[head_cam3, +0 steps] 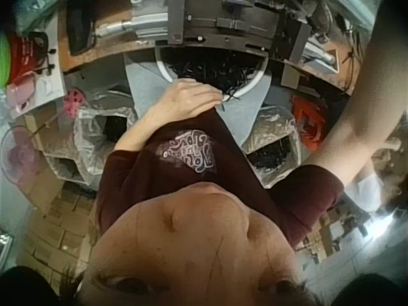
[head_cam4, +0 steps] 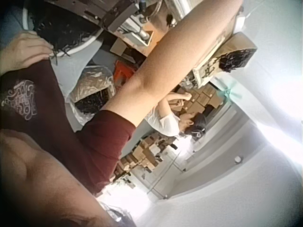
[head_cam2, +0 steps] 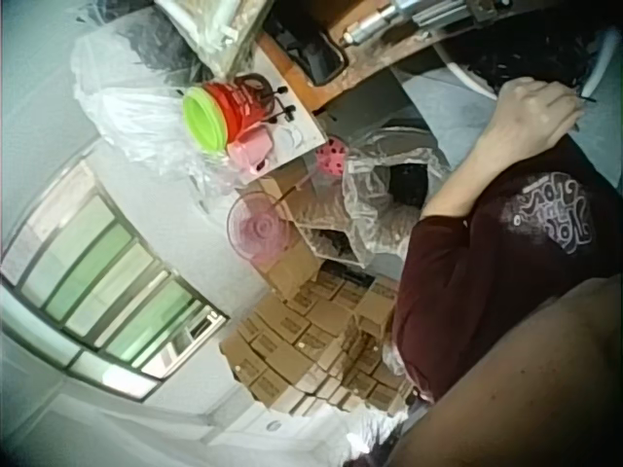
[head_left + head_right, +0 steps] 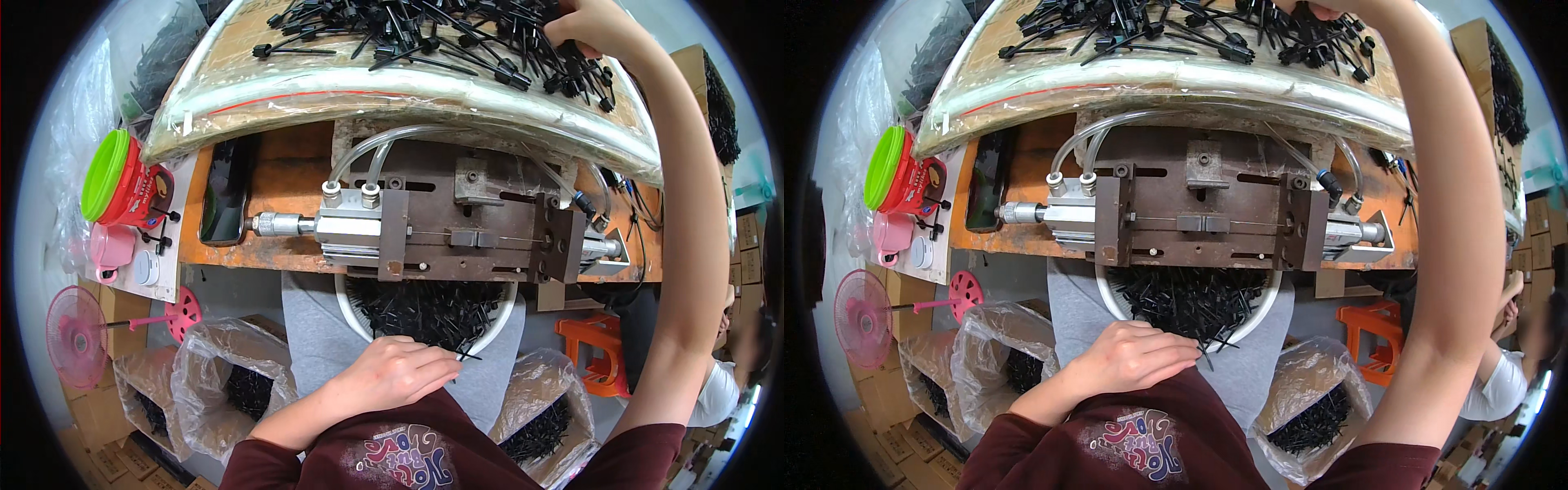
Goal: Assembling small black plastic components using a pneumatic press machine.
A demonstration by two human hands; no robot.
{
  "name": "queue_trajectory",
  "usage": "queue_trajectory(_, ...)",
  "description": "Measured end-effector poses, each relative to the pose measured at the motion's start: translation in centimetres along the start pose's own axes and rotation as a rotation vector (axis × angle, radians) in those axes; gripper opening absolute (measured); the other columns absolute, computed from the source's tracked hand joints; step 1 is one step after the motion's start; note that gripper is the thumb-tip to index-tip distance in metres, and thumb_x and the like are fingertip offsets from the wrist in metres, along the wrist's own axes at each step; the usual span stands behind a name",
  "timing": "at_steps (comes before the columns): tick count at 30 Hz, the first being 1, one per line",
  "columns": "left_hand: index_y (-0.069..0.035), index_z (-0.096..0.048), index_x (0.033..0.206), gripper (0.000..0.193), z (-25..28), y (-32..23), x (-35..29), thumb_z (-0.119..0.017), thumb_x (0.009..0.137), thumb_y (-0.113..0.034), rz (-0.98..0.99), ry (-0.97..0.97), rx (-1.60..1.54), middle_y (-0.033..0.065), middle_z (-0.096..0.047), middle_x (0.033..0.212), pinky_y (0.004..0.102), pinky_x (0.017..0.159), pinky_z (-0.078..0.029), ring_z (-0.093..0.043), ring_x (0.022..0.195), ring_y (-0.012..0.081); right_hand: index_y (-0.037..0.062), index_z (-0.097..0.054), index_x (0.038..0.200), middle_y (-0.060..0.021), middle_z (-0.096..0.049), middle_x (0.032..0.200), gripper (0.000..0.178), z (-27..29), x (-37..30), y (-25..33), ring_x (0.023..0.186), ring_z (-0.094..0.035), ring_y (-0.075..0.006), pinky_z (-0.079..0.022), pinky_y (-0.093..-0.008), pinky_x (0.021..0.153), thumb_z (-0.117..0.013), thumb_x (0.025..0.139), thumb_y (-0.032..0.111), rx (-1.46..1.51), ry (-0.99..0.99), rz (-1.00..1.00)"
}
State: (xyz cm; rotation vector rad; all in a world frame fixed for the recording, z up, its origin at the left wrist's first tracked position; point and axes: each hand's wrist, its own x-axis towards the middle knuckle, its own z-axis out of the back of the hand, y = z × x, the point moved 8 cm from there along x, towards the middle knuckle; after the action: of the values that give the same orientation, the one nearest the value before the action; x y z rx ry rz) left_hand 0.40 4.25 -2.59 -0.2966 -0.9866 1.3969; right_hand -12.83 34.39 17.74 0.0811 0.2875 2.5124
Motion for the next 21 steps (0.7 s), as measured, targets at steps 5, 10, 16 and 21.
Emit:
queue_trajectory(5,-0.007,-0.073,0.093,0.015,-0.2,-0.2,0.3,-0.075,0.083,-0.017,-0.001,0.011,0.01,0.0036,-0.074,0.095,0.0282,0.06,-0.053,-0.069,0.069,0.0161,-0.0055,-0.072,0.092,-0.0134,-0.069,0.079,0.027,1.6,-0.9,-1.2,0.074,-0.065,-0.0215,-0.053,-0.0332,0.068,-0.076,0.072,0.012,-0.153,-0.106,-0.047)
queue_trajectory(10,-0.007,-0.072,0.093,0.022,-0.4,-0.4,0.3,-0.076,0.083,-0.026,-0.004,0.046,0.015,0.0036,-0.074,0.094,0.0278,0.061,-0.053,-0.068,0.068,0.0165,-0.0031,-0.071,0.101,-0.0172,-0.072,0.092,0.025,2.7,-1.3,-3.0,0.083,-0.066,-0.0264,-0.054,-0.0373,0.079,-0.073,0.08,0.01,-0.279,-0.16,0.112)
queue_trajectory(16,-0.007,-0.072,0.095,0.031,-0.6,-0.7,0.5,-0.076,0.082,-0.035,-0.022,0.062,0.015,0.004,-0.073,0.095,0.0278,0.06,-0.053,-0.068,0.068,0.0167,-0.0004,-0.071,0.103,-0.0143,-0.072,0.091,0.025,2.8,-2.9,-3.6,0.081,-0.066,-0.0232,-0.053,-0.0354,0.078,-0.072,0.085,0.017,-0.257,-0.243,0.173)
queue_trajectory(21,-0.007,-0.072,0.1,0.036,-0.9,-0.7,0.4,-0.073,0.084,-0.039,-0.009,0.103,0.02,0.0044,-0.073,0.098,0.0284,0.06,-0.053,-0.068,0.069,0.0173,0.0004,-0.072,0.102,-0.011,-0.072,0.088,0.03,2.8,-4.8,-2.2,0.078,-0.065,-0.0185,-0.052,-0.0322,0.074,-0.072,0.088,0.027,-0.038,-0.241,0.131)
